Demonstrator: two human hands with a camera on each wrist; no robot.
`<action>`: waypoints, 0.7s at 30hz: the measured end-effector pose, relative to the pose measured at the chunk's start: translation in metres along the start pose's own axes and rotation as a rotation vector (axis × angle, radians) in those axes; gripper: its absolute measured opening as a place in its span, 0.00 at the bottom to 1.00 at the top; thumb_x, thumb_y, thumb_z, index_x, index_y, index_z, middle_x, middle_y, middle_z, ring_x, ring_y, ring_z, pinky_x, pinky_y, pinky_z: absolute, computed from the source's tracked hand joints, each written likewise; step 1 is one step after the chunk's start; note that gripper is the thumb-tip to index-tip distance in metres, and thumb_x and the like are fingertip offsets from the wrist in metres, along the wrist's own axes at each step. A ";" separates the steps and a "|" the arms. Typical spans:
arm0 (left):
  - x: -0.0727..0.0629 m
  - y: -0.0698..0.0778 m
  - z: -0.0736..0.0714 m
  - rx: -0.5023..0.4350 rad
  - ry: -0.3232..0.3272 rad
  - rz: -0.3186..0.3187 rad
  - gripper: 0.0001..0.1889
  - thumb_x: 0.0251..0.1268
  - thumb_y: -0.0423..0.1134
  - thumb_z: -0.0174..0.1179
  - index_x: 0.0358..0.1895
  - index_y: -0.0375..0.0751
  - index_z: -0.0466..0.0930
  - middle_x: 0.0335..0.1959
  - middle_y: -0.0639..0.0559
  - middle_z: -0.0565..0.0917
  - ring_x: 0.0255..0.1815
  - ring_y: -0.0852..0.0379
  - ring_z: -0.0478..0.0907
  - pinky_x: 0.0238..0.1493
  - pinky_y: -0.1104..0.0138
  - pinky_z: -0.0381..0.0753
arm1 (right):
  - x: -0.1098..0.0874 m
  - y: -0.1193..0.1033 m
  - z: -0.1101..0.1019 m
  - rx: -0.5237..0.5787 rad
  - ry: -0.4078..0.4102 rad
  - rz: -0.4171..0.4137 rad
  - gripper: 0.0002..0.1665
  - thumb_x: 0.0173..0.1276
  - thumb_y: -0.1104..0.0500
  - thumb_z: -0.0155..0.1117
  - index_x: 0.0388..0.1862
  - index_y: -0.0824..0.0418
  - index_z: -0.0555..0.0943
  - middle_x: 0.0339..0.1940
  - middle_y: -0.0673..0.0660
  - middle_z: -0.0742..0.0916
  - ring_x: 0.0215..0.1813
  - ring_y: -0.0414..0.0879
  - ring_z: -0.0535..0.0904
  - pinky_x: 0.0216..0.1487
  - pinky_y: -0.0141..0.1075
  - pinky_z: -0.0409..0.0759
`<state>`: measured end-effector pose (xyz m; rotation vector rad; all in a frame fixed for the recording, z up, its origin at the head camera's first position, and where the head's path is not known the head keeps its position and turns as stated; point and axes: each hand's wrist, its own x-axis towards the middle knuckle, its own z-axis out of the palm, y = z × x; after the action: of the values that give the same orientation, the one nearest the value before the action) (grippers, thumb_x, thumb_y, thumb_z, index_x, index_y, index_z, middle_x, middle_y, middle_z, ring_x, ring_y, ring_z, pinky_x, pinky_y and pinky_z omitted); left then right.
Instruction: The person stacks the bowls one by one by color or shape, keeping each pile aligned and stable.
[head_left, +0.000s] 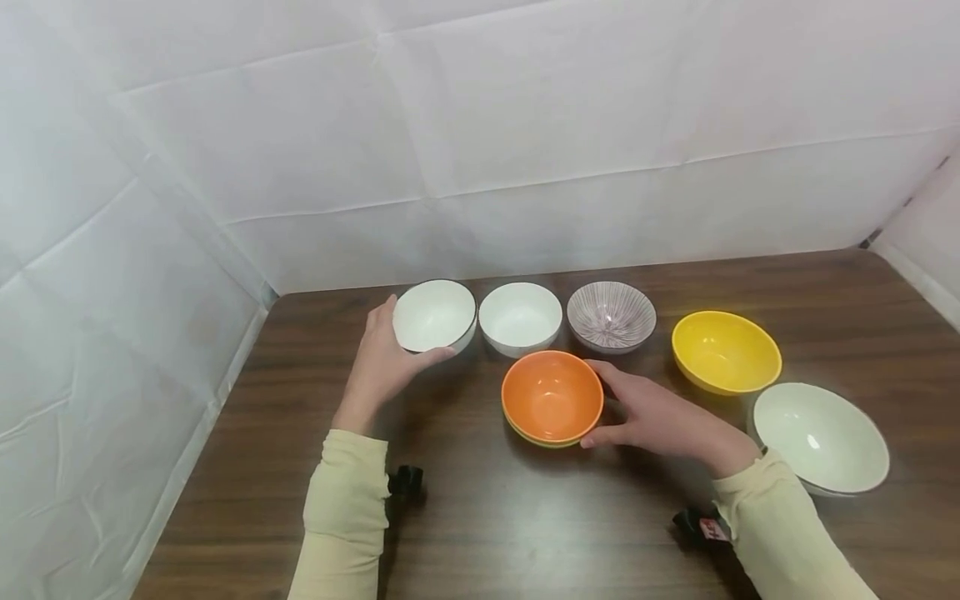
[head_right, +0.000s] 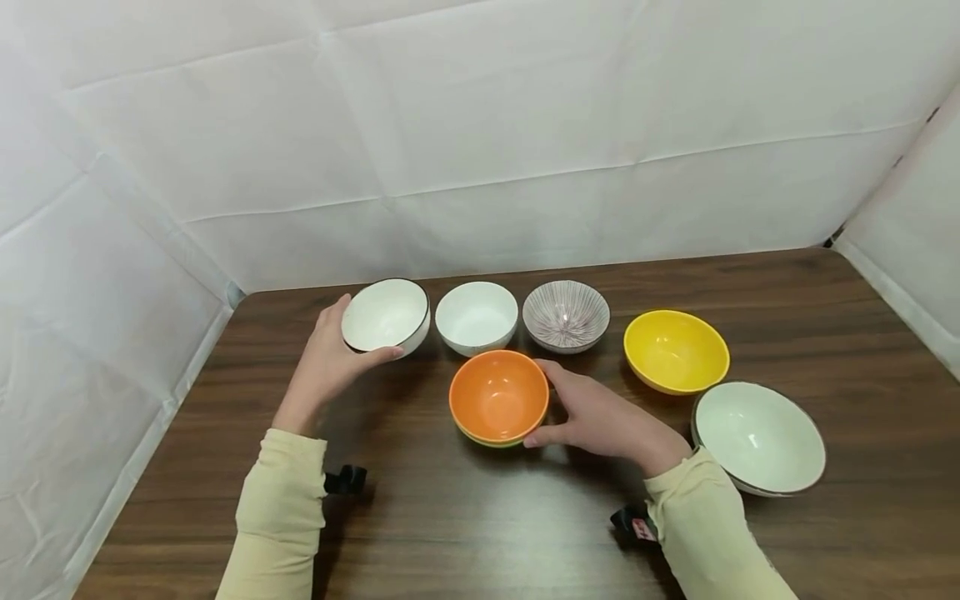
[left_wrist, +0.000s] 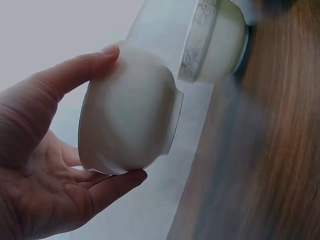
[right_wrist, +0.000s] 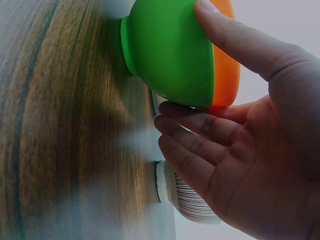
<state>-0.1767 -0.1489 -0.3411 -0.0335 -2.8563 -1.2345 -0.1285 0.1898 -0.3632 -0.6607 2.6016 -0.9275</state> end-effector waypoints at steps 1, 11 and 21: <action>-0.001 0.001 -0.001 -0.004 -0.002 0.002 0.60 0.48 0.52 0.77 0.79 0.34 0.48 0.78 0.37 0.55 0.75 0.38 0.61 0.74 0.43 0.66 | 0.001 0.000 0.000 0.002 0.000 0.000 0.59 0.55 0.38 0.76 0.75 0.65 0.59 0.72 0.64 0.75 0.71 0.61 0.72 0.69 0.60 0.72; -0.007 0.014 0.001 -0.034 -0.049 0.063 0.59 0.46 0.52 0.78 0.79 0.35 0.50 0.77 0.39 0.58 0.72 0.40 0.65 0.72 0.45 0.69 | 0.002 0.000 0.002 0.006 -0.008 0.014 0.59 0.54 0.37 0.76 0.75 0.65 0.60 0.71 0.64 0.75 0.71 0.61 0.72 0.69 0.60 0.72; -0.013 0.030 0.007 -0.039 -0.099 0.099 0.60 0.44 0.53 0.79 0.79 0.40 0.51 0.77 0.43 0.60 0.72 0.42 0.66 0.72 0.46 0.71 | 0.002 0.000 0.000 0.000 -0.013 0.025 0.60 0.54 0.38 0.77 0.75 0.65 0.60 0.71 0.65 0.75 0.71 0.61 0.72 0.69 0.60 0.72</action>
<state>-0.1628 -0.1235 -0.3249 -0.2411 -2.8724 -1.3040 -0.1300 0.1889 -0.3640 -0.6303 2.5928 -0.9126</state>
